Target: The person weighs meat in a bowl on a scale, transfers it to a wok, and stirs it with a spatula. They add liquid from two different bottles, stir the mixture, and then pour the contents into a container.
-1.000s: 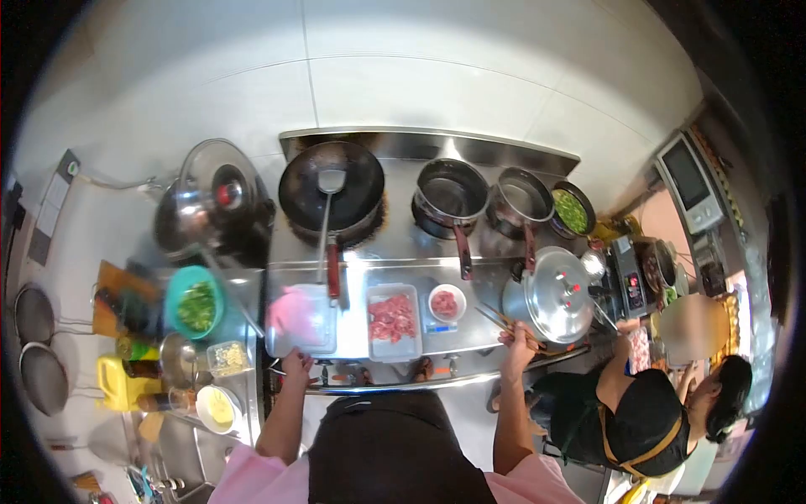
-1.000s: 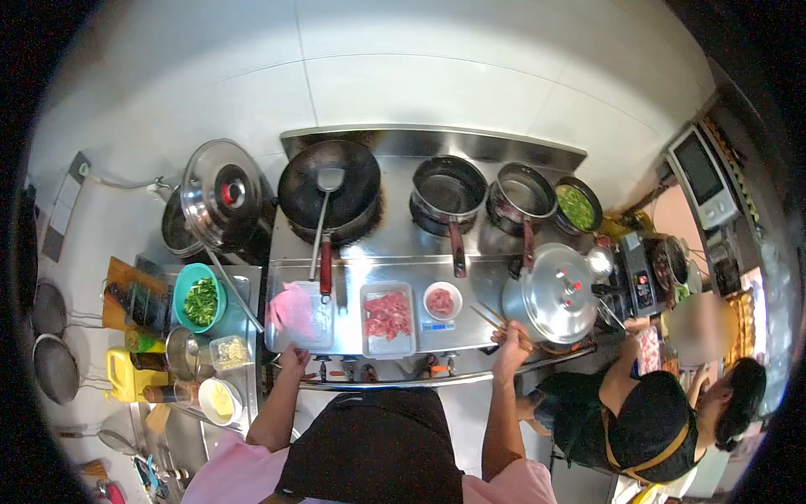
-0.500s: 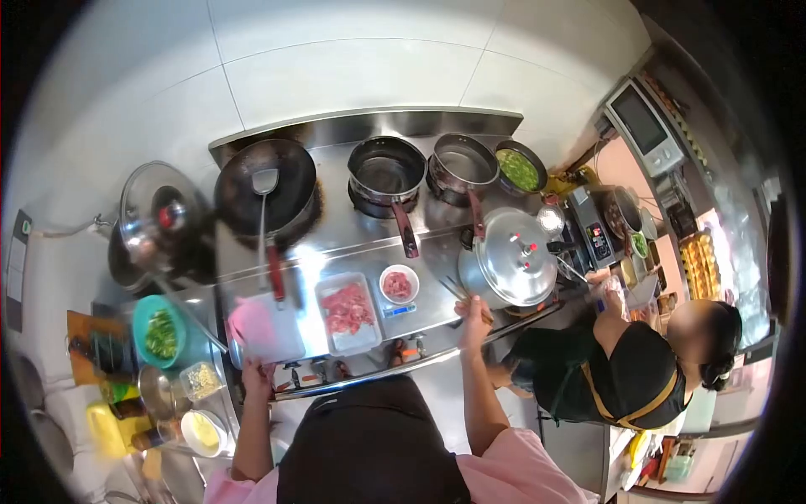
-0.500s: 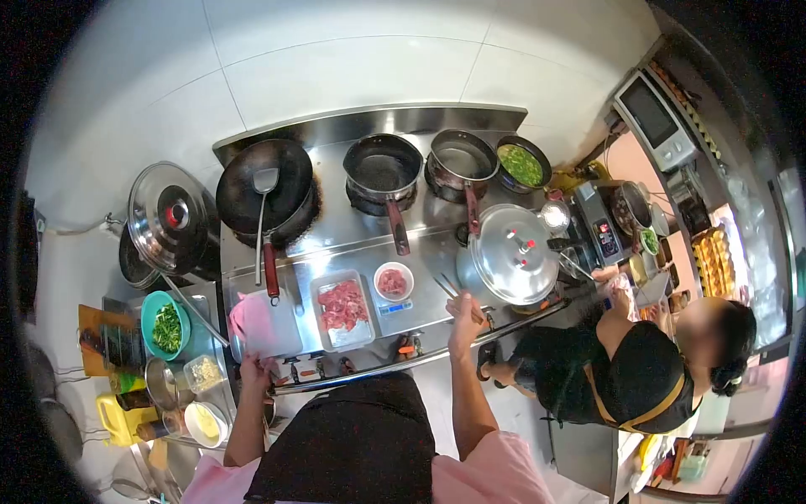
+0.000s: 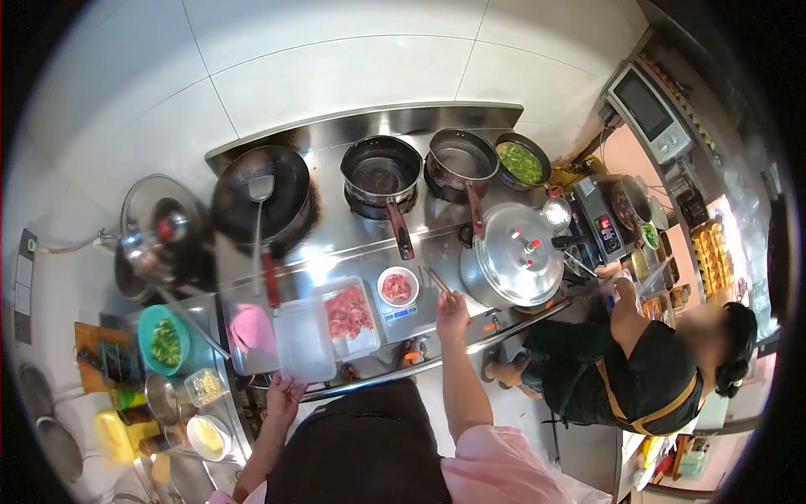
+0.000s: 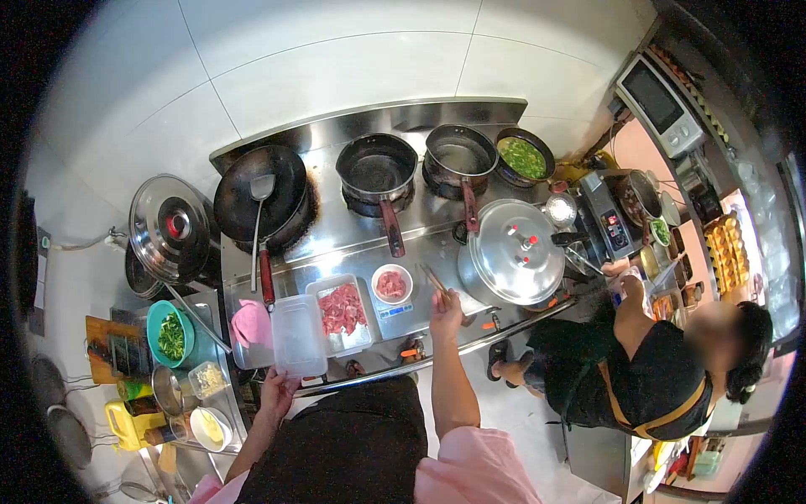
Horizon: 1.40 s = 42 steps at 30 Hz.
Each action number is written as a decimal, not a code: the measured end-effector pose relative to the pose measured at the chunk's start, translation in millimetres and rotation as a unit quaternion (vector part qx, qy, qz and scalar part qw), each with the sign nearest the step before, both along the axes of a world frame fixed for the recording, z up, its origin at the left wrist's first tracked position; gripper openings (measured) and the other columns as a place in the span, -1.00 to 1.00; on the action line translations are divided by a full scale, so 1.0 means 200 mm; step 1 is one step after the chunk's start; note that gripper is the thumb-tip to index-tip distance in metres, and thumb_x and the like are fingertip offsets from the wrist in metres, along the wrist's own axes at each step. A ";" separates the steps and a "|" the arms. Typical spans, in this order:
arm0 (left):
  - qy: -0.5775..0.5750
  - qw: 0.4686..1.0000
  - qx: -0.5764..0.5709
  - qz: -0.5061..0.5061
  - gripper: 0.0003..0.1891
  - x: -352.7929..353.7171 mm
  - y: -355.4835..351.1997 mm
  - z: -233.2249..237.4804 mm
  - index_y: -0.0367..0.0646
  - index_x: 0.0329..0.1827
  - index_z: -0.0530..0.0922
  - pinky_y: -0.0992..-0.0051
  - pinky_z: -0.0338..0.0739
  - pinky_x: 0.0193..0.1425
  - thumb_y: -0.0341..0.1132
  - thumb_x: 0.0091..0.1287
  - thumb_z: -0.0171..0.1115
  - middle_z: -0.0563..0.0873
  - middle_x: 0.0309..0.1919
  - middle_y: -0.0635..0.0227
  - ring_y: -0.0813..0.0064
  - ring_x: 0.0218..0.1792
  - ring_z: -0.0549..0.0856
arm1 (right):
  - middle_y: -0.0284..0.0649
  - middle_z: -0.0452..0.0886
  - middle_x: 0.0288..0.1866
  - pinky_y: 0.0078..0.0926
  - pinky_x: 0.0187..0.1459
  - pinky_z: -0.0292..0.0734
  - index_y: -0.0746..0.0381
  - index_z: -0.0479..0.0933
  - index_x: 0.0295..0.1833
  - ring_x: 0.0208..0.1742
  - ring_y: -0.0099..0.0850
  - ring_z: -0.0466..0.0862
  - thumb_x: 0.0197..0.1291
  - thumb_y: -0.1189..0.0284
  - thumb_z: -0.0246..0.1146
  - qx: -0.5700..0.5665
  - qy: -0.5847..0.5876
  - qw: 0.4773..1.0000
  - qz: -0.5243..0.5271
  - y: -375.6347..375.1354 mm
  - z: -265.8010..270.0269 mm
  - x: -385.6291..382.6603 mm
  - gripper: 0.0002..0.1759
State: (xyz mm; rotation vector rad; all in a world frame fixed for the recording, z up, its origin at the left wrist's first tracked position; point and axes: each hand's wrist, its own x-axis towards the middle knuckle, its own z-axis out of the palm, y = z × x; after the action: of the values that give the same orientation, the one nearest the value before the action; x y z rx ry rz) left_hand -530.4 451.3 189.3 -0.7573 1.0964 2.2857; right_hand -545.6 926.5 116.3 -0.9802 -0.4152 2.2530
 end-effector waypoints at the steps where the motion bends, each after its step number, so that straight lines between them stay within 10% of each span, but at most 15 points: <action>1: -0.007 1.000 -0.001 -0.006 -0.69 0.00 0.02 0.00 -0.07 0.20 0.38 0.26 0.76 0.00 -0.50 0.43 0.04 0.61 0.07 0.21 0.19 0.03 0.69 | -0.15 0.60 -0.14 -0.35 0.04 0.66 0.28 0.46 0.03 -0.08 -0.27 0.66 0.40 0.31 0.17 -0.037 0.019 0.999 -0.005 0.01 -0.05 -0.02 -0.73; 7: 0.013 0.998 -0.018 -0.061 -0.68 -0.07 0.26 0.09 -0.10 0.21 0.40 0.32 0.71 0.03 -0.49 0.42 0.11 0.62 0.05 0.23 0.29 0.05 0.68 | -0.18 0.59 -0.32 -0.43 -0.13 0.66 0.29 0.52 -0.05 -0.20 -0.36 0.66 0.41 0.29 0.14 -0.049 -0.026 0.989 0.134 -0.01 -0.27 -0.02 -0.74; 17: -0.028 0.999 0.023 -0.030 -0.64 -0.10 0.52 -0.09 -0.08 0.22 0.33 0.15 0.61 0.22 -0.54 0.40 0.10 0.62 0.08 0.14 0.23 0.17 0.63 | -0.23 0.70 -0.32 -0.52 -0.39 0.54 0.29 0.63 0.07 -0.42 -0.47 0.65 0.27 0.35 0.26 0.353 -0.198 0.813 0.418 -0.64 0.26 0.06 -0.67; 23: -0.022 0.990 -0.103 -0.093 -0.71 -0.11 0.58 -0.13 -0.13 0.18 0.36 0.24 0.71 0.02 -0.44 0.44 0.12 0.63 -0.01 0.11 0.28 -0.02 0.72 | 0.08 0.72 -0.16 -0.25 -0.04 0.60 0.29 0.63 0.05 -0.14 -0.08 0.74 0.28 0.31 0.22 0.546 -0.279 0.687 0.389 -0.75 0.32 -0.05 -0.66; 33: 0.167 0.817 -0.467 -0.294 -0.77 -0.24 0.47 -0.07 -0.24 -0.21 0.46 0.45 0.54 -0.60 -0.26 0.37 0.27 0.63 -0.54 0.29 0.48 -0.60 0.65 | 0.04 0.73 -0.26 -0.20 -0.11 0.63 0.25 0.67 -0.05 -0.21 -0.07 0.75 0.20 0.21 0.30 0.614 -0.357 0.592 0.381 -0.74 0.14 -0.10 -0.65; 42: 0.104 0.884 -0.334 -0.309 -0.72 -0.31 0.43 -0.17 -0.21 -0.17 0.42 0.34 0.60 -0.44 -0.29 0.27 0.36 0.66 -0.44 0.18 0.35 -0.52 0.68 | 0.14 0.67 -0.10 0.00 0.02 0.53 0.23 0.63 0.00 -0.01 0.10 0.65 0.32 0.11 0.15 0.611 -0.357 0.575 0.410 -0.82 0.18 0.00 -0.58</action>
State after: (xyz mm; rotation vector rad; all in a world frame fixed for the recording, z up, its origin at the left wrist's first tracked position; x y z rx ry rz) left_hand -592.3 536.9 154.4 -0.3021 1.9416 1.4543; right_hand -544.6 762.5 152.4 -0.8149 -2.7626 1.2356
